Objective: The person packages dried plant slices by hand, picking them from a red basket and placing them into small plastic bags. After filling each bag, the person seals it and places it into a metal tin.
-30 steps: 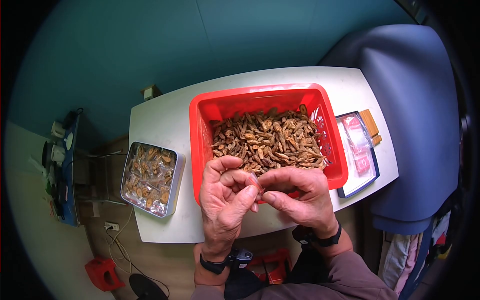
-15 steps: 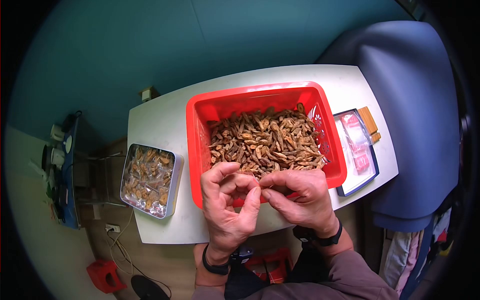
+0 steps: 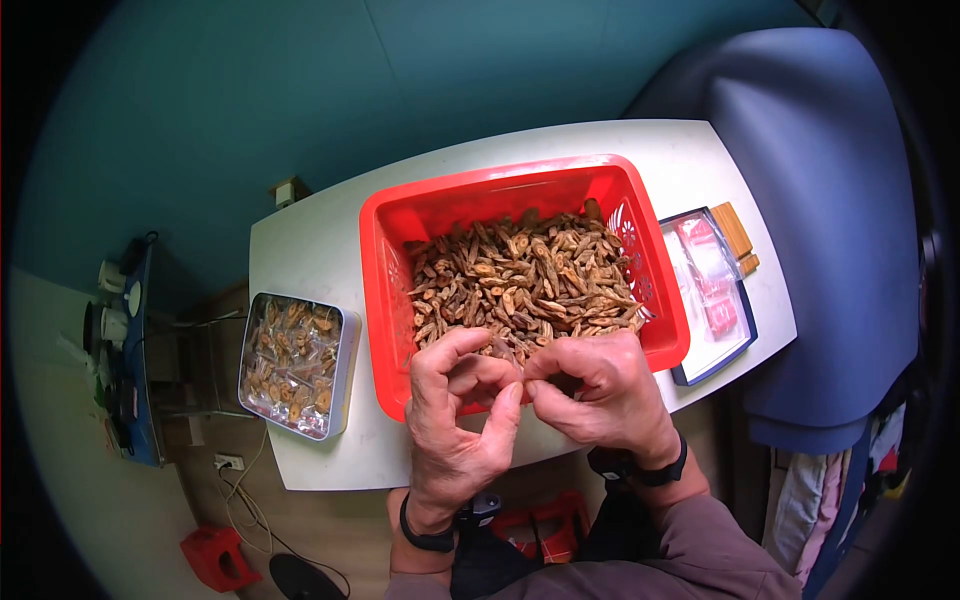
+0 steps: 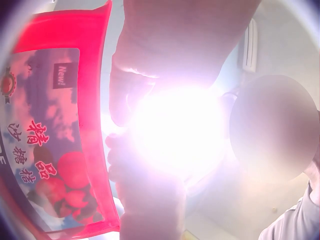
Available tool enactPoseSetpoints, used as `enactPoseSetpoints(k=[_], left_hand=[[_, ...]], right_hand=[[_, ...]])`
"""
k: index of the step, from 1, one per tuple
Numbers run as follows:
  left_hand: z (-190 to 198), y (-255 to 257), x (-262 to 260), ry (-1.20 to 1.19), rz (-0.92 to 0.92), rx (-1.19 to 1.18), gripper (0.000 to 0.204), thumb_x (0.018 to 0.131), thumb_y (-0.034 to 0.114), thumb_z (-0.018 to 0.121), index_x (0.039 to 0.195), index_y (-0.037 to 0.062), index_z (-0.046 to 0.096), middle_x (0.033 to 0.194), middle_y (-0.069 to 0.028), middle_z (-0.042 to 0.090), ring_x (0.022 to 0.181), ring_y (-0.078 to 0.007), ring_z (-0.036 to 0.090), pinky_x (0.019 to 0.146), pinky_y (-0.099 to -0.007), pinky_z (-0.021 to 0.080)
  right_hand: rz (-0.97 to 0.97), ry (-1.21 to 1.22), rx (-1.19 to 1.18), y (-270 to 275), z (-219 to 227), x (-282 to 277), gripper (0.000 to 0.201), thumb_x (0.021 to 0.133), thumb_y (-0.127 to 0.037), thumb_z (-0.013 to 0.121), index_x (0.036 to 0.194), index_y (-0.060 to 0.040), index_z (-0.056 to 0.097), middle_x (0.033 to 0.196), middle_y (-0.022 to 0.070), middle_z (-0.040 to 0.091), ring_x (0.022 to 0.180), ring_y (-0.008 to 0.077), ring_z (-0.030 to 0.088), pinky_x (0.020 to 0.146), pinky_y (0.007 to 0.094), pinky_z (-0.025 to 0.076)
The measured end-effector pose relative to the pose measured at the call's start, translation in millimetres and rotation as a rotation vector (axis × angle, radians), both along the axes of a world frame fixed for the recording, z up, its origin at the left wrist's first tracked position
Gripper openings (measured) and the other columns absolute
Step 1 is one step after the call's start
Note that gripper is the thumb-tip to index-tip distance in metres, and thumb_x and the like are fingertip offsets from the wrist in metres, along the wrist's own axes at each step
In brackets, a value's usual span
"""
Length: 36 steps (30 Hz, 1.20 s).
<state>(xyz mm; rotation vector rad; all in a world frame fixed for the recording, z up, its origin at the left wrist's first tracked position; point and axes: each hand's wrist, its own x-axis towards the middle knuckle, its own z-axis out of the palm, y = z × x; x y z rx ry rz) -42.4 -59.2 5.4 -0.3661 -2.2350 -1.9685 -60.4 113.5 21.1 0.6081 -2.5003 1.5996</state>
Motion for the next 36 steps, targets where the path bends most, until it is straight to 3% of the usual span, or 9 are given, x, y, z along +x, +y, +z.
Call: enactPoseSetpoints(k=[5, 7, 10, 16, 19, 25, 29, 31, 36], left_hand=[[3, 0, 1, -0.119, -0.031, 0.153, 0.058, 0.089, -0.009, 0.067, 0.138, 0.0041, 0.038, 0.094, -0.0074, 0.068, 0.081, -0.0090, 0.065, 0.072, -0.0219, 0.054], [7, 1, 1, -0.236, -0.033, 0.255, 0.057, 0.090, -0.008, 0.066, 0.138, 0.0047, 0.038, 0.096, -0.0075, 0.066, 0.083, -0.0087, 0.063, 0.073, -0.0221, 0.053], [5, -1, -1, -0.202, -0.084, 0.296, 0.052, 0.092, -0.009, 0.062, 0.135, 0.0037, 0.038, 0.099, -0.0059, 0.064, 0.090, -0.0094, 0.065, 0.081, -0.0237, 0.056], [3, 1, 1, -0.197, -0.020, 0.302, 0.050, 0.089, -0.009, 0.061, 0.132, 0.0049, 0.038, 0.095, -0.0034, 0.062, 0.080, -0.0045, 0.058, 0.068, -0.0183, 0.047], [2, 3, 4, -0.142, 0.025, 0.175, 0.053, 0.086, -0.014, 0.057, 0.131, 0.0055, 0.037, 0.095, -0.0052, 0.061, 0.084, -0.0076, 0.058, 0.076, -0.0208, 0.048], [-3, 3, 6, -0.123, 0.053, 0.129, 0.051, 0.085, -0.015, 0.058, 0.126, 0.0057, 0.036, 0.098, -0.0050, 0.059, 0.083, -0.0058, 0.056, 0.075, -0.0186, 0.047], [-3, 3, 5, -0.121, 0.058, 0.135, 0.052, 0.085, -0.014, 0.059, 0.129, 0.0052, 0.037, 0.097, -0.0049, 0.059, 0.084, -0.0060, 0.057, 0.075, -0.0185, 0.048], [-1, 4, 2, -0.119, 0.029, 0.182, 0.058, 0.086, -0.010, 0.061, 0.136, 0.0040, 0.036, 0.096, -0.0048, 0.060, 0.085, -0.0067, 0.059, 0.075, -0.0191, 0.049], [2, 3, -2, -0.181, -0.047, 0.287, 0.063, 0.090, -0.004, 0.064, 0.145, 0.0032, 0.033, 0.096, -0.0052, 0.062, 0.084, -0.0081, 0.061, 0.074, -0.0202, 0.051]], right_hand=[[0.003, -0.133, -0.115, 1, 1, -1, 0.004, 0.078, -0.001, 0.070, 0.081, -0.0017, 0.068, 0.069, 0.0107, 0.069, 0.059, 0.0202, 0.069, 0.055, 0.0315, 0.054], [0.001, -0.232, -0.204, 1, 1, -1, 0.003, 0.079, 0.000, 0.070, 0.081, -0.0014, 0.069, 0.068, 0.0089, 0.069, 0.059, 0.0158, 0.069, 0.055, 0.0295, 0.053], [0.015, -0.282, -0.228, 2, 2, -2, 0.002, 0.079, 0.000, 0.070, 0.081, -0.0012, 0.068, 0.067, 0.0076, 0.069, 0.059, 0.0143, 0.068, 0.055, 0.0290, 0.053], [-0.002, -0.195, -0.150, -2, 0, 1, 0.004, 0.078, -0.001, 0.071, 0.080, -0.0011, 0.068, 0.066, 0.0096, 0.068, 0.058, 0.0179, 0.068, 0.054, 0.0299, 0.052], [-0.032, 0.011, -0.019, -6, -2, 1, 0.007, 0.078, -0.001, 0.072, 0.080, -0.0018, 0.066, 0.066, 0.0106, 0.065, 0.058, 0.0235, 0.068, 0.052, 0.0334, 0.052], [-0.062, 0.174, 0.060, -12, -5, 3, 0.010, 0.078, -0.001, 0.073, 0.080, -0.0030, 0.063, 0.068, 0.0105, 0.064, 0.059, 0.0284, 0.067, 0.052, 0.0379, 0.052], [-0.052, 0.146, 0.048, -9, -4, 3, 0.010, 0.079, -0.002, 0.074, 0.081, -0.0028, 0.064, 0.069, 0.0111, 0.065, 0.060, 0.0279, 0.068, 0.053, 0.0367, 0.053], [-0.057, -0.005, -0.043, -6, -1, 3, 0.010, 0.081, -0.004, 0.075, 0.083, -0.0026, 0.065, 0.069, 0.0115, 0.067, 0.061, 0.0269, 0.069, 0.054, 0.0352, 0.053], [-0.052, 0.021, -0.061, -6, -2, 1, 0.008, 0.082, -0.004, 0.075, 0.086, -0.0022, 0.068, 0.070, 0.0122, 0.068, 0.060, 0.0258, 0.070, 0.054, 0.0340, 0.054]])
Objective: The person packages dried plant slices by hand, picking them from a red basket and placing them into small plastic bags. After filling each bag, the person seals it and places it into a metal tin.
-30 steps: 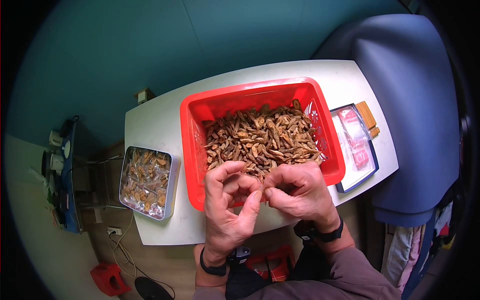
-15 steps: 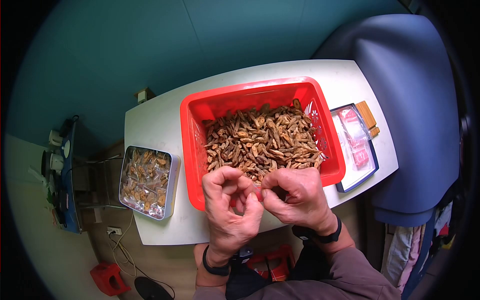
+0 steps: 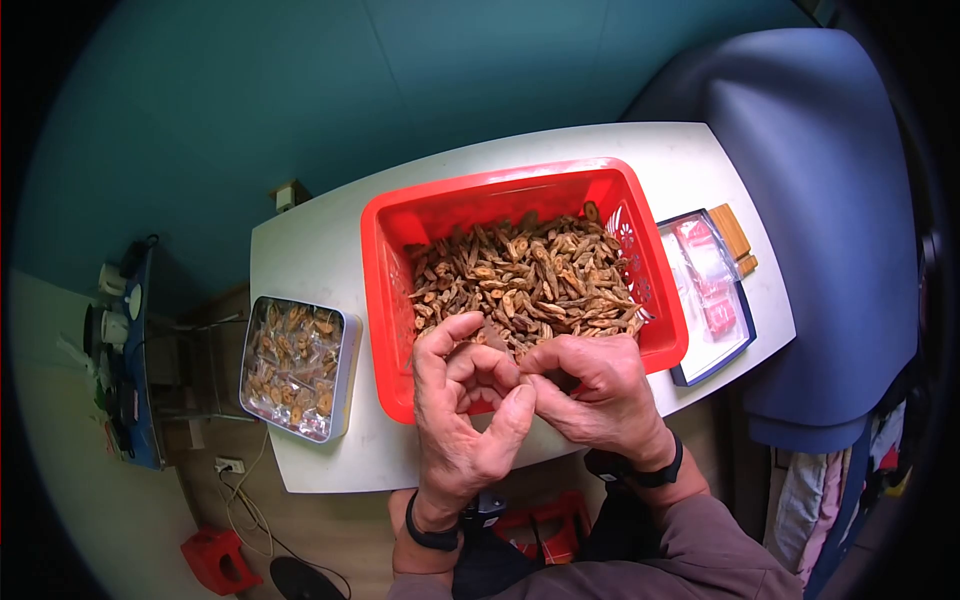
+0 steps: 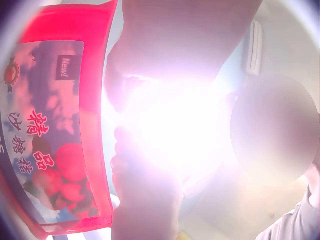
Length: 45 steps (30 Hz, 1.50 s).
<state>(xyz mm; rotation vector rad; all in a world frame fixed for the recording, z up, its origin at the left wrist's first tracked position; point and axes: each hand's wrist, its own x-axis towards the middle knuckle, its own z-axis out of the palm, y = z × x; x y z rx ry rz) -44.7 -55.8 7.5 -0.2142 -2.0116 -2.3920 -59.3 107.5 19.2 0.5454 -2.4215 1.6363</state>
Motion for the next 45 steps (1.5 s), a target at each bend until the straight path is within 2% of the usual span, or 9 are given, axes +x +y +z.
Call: enactPoseSetpoints(k=[11, 20, 24, 26, 28, 31, 38, 40, 45], left_hand=[[-1, 4, 0, -0.074, 0.020, 0.068, 0.059, 0.094, -0.006, 0.063, 0.144, 0.0033, 0.033, 0.094, -0.0047, 0.063, 0.078, -0.0079, 0.062, 0.070, -0.0210, 0.051], [-5, 4, 7, 0.118, 0.173, -0.383, 0.054, 0.087, -0.011, 0.062, 0.132, 0.0051, 0.038, 0.089, -0.0018, 0.062, 0.072, -0.0014, 0.053, 0.061, -0.0143, 0.040], [-6, 5, 5, 0.189, 0.170, -0.412, 0.057, 0.083, -0.011, 0.062, 0.133, 0.0048, 0.040, 0.084, 0.0008, 0.061, 0.066, 0.0009, 0.048, 0.055, -0.0133, 0.034], [-7, 3, 4, 0.226, 0.177, -0.496, 0.057, 0.082, -0.012, 0.062, 0.133, 0.0047, 0.042, 0.082, 0.0012, 0.061, 0.065, 0.0009, 0.048, 0.054, -0.0139, 0.034], [-9, 2, 3, 0.257, 0.232, -0.595, 0.050, 0.078, -0.009, 0.065, 0.126, 0.0012, 0.055, 0.079, -0.0081, 0.064, 0.061, -0.0149, 0.062, 0.056, -0.0280, 0.052], [-7, 0, -2, 0.401, 0.239, -0.641, 0.042, 0.075, -0.008, 0.064, 0.115, 0.0018, 0.064, 0.080, -0.0092, 0.064, 0.062, -0.0227, 0.063, 0.057, -0.0329, 0.054], [4, -3, -4, 0.422, 0.148, -0.666, 0.050, 0.068, -0.002, 0.068, 0.117, 0.0029, 0.067, 0.092, -0.0127, 0.066, 0.079, -0.0290, 0.066, 0.069, -0.0382, 0.055], [7, -5, -4, 0.436, 0.086, -0.707, 0.062, 0.064, 0.003, 0.072, 0.126, 0.0041, 0.065, 0.111, -0.0169, 0.062, 0.100, -0.0351, 0.063, 0.085, -0.0457, 0.053], [6, 0, -12, 0.539, 0.084, -0.854, 0.068, 0.061, 0.005, 0.076, 0.128, 0.0067, 0.064, 0.125, -0.0174, 0.056, 0.123, -0.0394, 0.053, 0.104, -0.0505, 0.044]], right_hand=[[0.047, -0.087, -0.039, 4, 1, -1, 0.007, 0.082, -0.003, 0.074, 0.084, -0.0006, 0.068, 0.070, 0.0121, 0.069, 0.062, 0.0252, 0.071, 0.054, 0.0344, 0.054], [-0.057, 0.176, 0.198, 0, -5, -2, 0.011, 0.080, -0.001, 0.072, 0.082, -0.0027, 0.062, 0.070, 0.0110, 0.063, 0.062, 0.0292, 0.067, 0.053, 0.0380, 0.052], [-0.090, 0.182, 0.142, 1, -4, -3, 0.011, 0.076, 0.003, 0.074, 0.082, -0.0033, 0.067, 0.066, 0.0085, 0.063, 0.055, 0.0214, 0.065, 0.049, 0.0320, 0.048], [-0.071, 0.184, 0.191, 1, -3, -3, 0.011, 0.079, 0.002, 0.071, 0.083, -0.0028, 0.062, 0.070, 0.0110, 0.063, 0.062, 0.0291, 0.067, 0.053, 0.0378, 0.052], [-0.064, 0.134, 0.152, 2, -2, -3, 0.010, 0.079, 0.001, 0.071, 0.083, -0.0023, 0.062, 0.070, 0.0115, 0.063, 0.061, 0.0287, 0.067, 0.053, 0.0369, 0.052], [-0.050, 0.040, 0.061, 4, -1, -3, 0.008, 0.080, 0.000, 0.071, 0.082, -0.0012, 0.063, 0.068, 0.0122, 0.064, 0.058, 0.0264, 0.067, 0.053, 0.0349, 0.052], [-0.015, -0.121, -0.067, 7, 2, -3, 0.005, 0.080, 0.001, 0.069, 0.081, 0.0009, 0.064, 0.065, 0.0107, 0.066, 0.055, 0.0167, 0.067, 0.052, 0.0309, 0.051], [-0.017, -0.118, -0.069, 7, 5, -4, 0.004, 0.080, 0.001, 0.069, 0.081, 0.0008, 0.065, 0.066, 0.0103, 0.066, 0.055, 0.0163, 0.067, 0.052, 0.0307, 0.051], [-0.001, -0.151, -0.090, 7, 10, -2, 0.002, 0.081, 0.000, 0.069, 0.081, 0.0006, 0.067, 0.066, 0.0097, 0.067, 0.056, 0.0151, 0.067, 0.052, 0.0300, 0.052]])
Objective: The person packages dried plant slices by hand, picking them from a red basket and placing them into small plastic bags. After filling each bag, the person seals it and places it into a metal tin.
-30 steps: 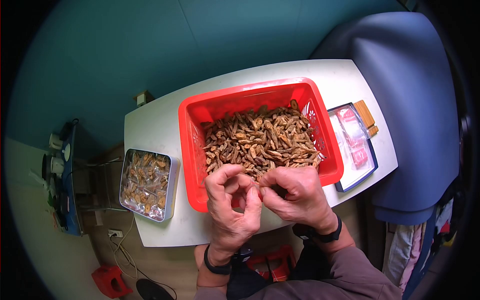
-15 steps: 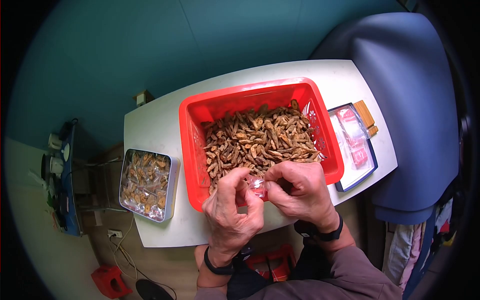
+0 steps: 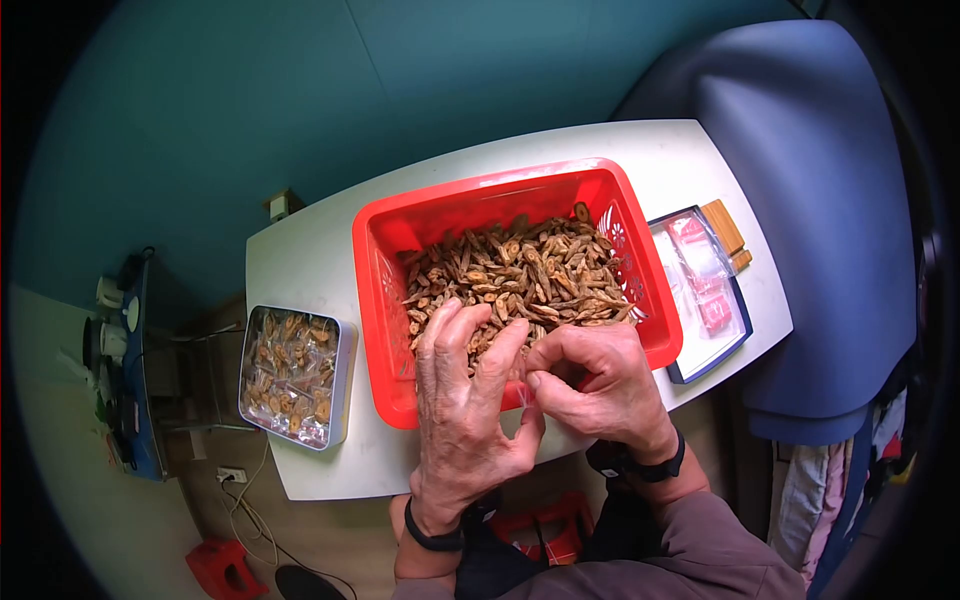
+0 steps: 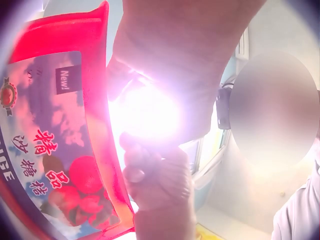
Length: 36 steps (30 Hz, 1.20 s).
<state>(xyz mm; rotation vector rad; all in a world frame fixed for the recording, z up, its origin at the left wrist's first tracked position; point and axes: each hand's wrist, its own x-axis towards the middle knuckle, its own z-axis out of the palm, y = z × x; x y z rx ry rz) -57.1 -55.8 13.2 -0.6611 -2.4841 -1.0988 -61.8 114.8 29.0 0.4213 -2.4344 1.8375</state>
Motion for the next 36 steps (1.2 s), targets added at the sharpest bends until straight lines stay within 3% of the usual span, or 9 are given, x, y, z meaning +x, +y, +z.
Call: enactPoseSetpoints(k=[4, 8, 12, 14, 15, 18, 20, 29, 36], left_hand=[[-6, -2, -2, 0.025, -0.027, -0.002, 0.060, 0.061, 0.005, 0.078, 0.120, 0.0071, 0.064, 0.131, -0.0179, 0.056, 0.136, -0.0434, 0.047, 0.113, -0.0563, 0.038], [-7, -5, -3, 0.021, -0.033, 0.033, 0.052, 0.062, 0.005, 0.079, 0.112, 0.0069, 0.064, 0.128, -0.0168, 0.059, 0.134, -0.0437, 0.050, 0.113, -0.0555, 0.039], [-6, -7, -3, -0.039, -0.093, 0.111, 0.048, 0.062, 0.004, 0.079, 0.107, 0.0065, 0.064, 0.122, -0.0154, 0.064, 0.129, -0.0419, 0.054, 0.110, -0.0537, 0.042], [-6, -8, -3, -0.052, -0.117, 0.126, 0.048, 0.062, 0.004, 0.079, 0.108, 0.0069, 0.064, 0.119, -0.0150, 0.064, 0.126, -0.0418, 0.056, 0.108, -0.0533, 0.042], [-4, -7, -3, -0.089, -0.128, 0.166, 0.045, 0.062, 0.003, 0.079, 0.105, 0.0061, 0.064, 0.116, -0.0139, 0.067, 0.125, -0.0398, 0.058, 0.109, -0.0521, 0.043], [-4, -8, -3, -0.133, -0.148, 0.227, 0.042, 0.062, 0.003, 0.078, 0.102, 0.0055, 0.065, 0.111, -0.0124, 0.070, 0.121, -0.0374, 0.061, 0.108, -0.0501, 0.045], [-4, -9, -3, -0.140, -0.159, 0.247, 0.042, 0.062, 0.003, 0.078, 0.102, 0.0057, 0.065, 0.109, -0.0119, 0.070, 0.120, -0.0371, 0.063, 0.108, -0.0492, 0.045], [-6, -12, -1, -0.201, -0.171, 0.297, 0.043, 0.066, 0.003, 0.078, 0.107, 0.0042, 0.065, 0.106, -0.0115, 0.071, 0.115, -0.0330, 0.065, 0.105, -0.0450, 0.047], [-2, -16, 0, -0.310, -0.248, 0.374, 0.041, 0.066, 0.006, 0.083, 0.103, 0.0062, 0.065, 0.096, -0.0074, 0.070, 0.092, -0.0284, 0.069, 0.104, -0.0471, 0.047]], right_hand=[[0.020, 0.037, 0.051, 2, 0, 1, 0.004, 0.080, -0.002, 0.069, 0.079, 0.0000, 0.067, 0.067, 0.0100, 0.067, 0.056, 0.0175, 0.067, 0.053, 0.0310, 0.052], [0.025, 0.055, 0.084, 2, 0, 2, 0.005, 0.079, -0.003, 0.070, 0.078, -0.0011, 0.066, 0.067, 0.0100, 0.066, 0.056, 0.0216, 0.067, 0.053, 0.0332, 0.052], [0.009, 0.088, 0.126, 1, -3, 2, 0.006, 0.078, -0.003, 0.071, 0.079, -0.0022, 0.066, 0.068, 0.0099, 0.066, 0.058, 0.0233, 0.067, 0.053, 0.0343, 0.052], [-0.001, 0.199, 0.093, -1, -6, 1, 0.006, 0.075, 0.001, 0.072, 0.077, -0.0023, 0.067, 0.064, 0.0057, 0.064, 0.052, 0.0136, 0.061, 0.048, 0.0274, 0.044], [0.000, 0.198, 0.093, -1, -6, 1, 0.006, 0.075, 0.001, 0.072, 0.077, -0.0023, 0.067, 0.064, 0.0057, 0.064, 0.052, 0.0136, 0.061, 0.048, 0.0274, 0.044], [0.010, 0.182, 0.112, 0, -1, 4, 0.008, 0.074, 0.002, 0.072, 0.078, -0.0024, 0.067, 0.066, 0.0074, 0.066, 0.054, 0.0170, 0.063, 0.050, 0.0284, 0.046], [0.047, 0.164, 0.153, 1, 2, 4, 0.009, 0.076, -0.001, 0.072, 0.081, -0.0032, 0.065, 0.071, 0.0096, 0.067, 0.061, 0.0248, 0.068, 0.054, 0.0351, 0.051], [0.103, 0.197, 0.106, 8, 6, 4, 0.028, 0.075, 0.005, 0.070, 0.101, -0.0052, 0.073, 0.076, 0.0090, 0.069, 0.064, 0.0263, 0.070, 0.056, 0.0348, 0.053], [0.295, 0.268, 0.183, 15, 1, 2, 0.040, 0.074, 0.003, 0.069, 0.110, -0.0117, 0.075, 0.082, 0.0097, 0.073, 0.066, 0.0268, 0.071, 0.056, 0.0364, 0.055]])
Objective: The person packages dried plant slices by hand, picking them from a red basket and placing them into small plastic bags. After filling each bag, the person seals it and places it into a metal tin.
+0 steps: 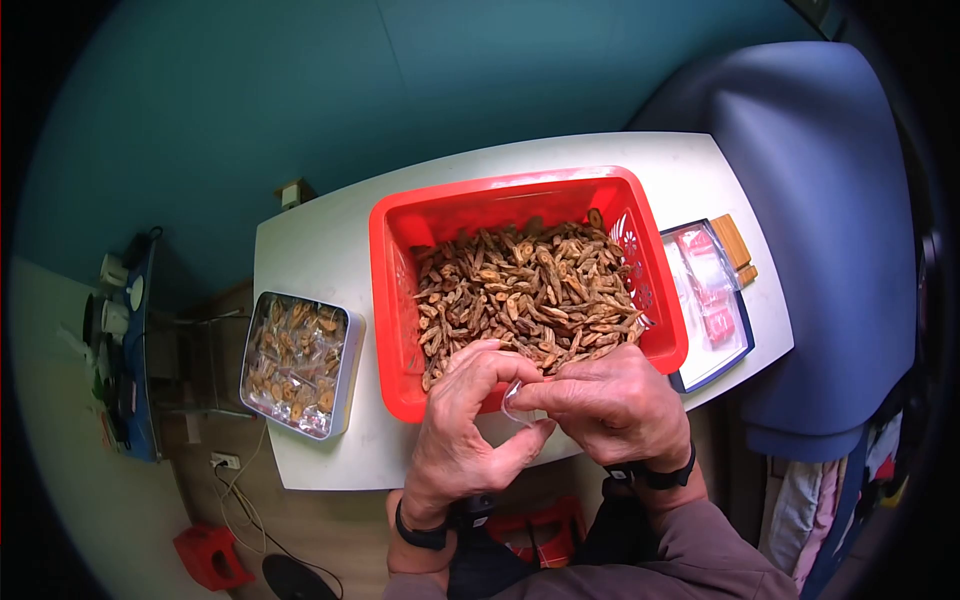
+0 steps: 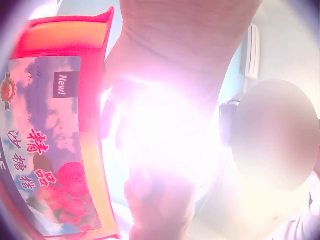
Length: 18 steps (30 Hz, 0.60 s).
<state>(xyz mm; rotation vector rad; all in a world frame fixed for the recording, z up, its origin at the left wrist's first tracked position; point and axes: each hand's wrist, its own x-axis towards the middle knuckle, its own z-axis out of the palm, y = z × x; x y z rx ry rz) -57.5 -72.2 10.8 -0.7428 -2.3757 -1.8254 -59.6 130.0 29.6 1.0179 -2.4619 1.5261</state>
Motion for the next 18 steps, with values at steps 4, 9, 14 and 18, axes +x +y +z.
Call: enactPoseSetpoints(k=[4, 9, 14, 18], left_hand=[[2, -4, 0, -0.042, -0.048, -0.054, 0.036, 0.067, 0.008, 0.083, 0.100, 0.0069, 0.066, 0.086, -0.0050, 0.067, 0.076, -0.0227, 0.064, 0.106, -0.0470, 0.046], [3, -8, -2, -0.031, -0.105, -0.066, 0.037, 0.067, 0.009, 0.083, 0.101, 0.0061, 0.067, 0.083, -0.0050, 0.065, 0.075, -0.0218, 0.062, 0.100, -0.0419, 0.048], [11, -10, -1, -0.105, -0.126, -0.036, 0.039, 0.067, 0.013, 0.083, 0.102, 0.0053, 0.066, 0.086, -0.0062, 0.064, 0.080, -0.0230, 0.062, 0.088, -0.0361, 0.048], [13, -15, 2, -0.231, -0.177, 0.034, 0.042, 0.068, 0.014, 0.084, 0.104, 0.0035, 0.065, 0.093, -0.0066, 0.063, 0.087, -0.0200, 0.063, 0.083, -0.0317, 0.049]], right_hand=[[0.067, 0.012, 0.063, 2, -2, 0, 0.040, 0.076, 0.000, 0.069, 0.113, -0.0129, 0.074, 0.083, 0.0101, 0.073, 0.066, 0.0272, 0.071, 0.053, 0.0375, 0.055], [0.071, 0.081, 0.097, 2, -5, -1, 0.036, 0.077, -0.002, 0.071, 0.111, -0.0129, 0.073, 0.082, 0.0098, 0.073, 0.064, 0.0276, 0.071, 0.050, 0.0379, 0.054], [0.021, 0.250, 0.026, -5, -5, -1, 0.024, 0.076, -0.006, 0.074, 0.100, -0.0094, 0.074, 0.074, 0.0062, 0.070, 0.057, 0.0219, 0.068, 0.046, 0.0341, 0.052], [0.028, 0.278, 0.087, -6, 3, 3, 0.019, 0.076, -0.006, 0.075, 0.095, -0.0080, 0.073, 0.072, 0.0038, 0.068, 0.054, 0.0186, 0.066, 0.045, 0.0320, 0.051]])
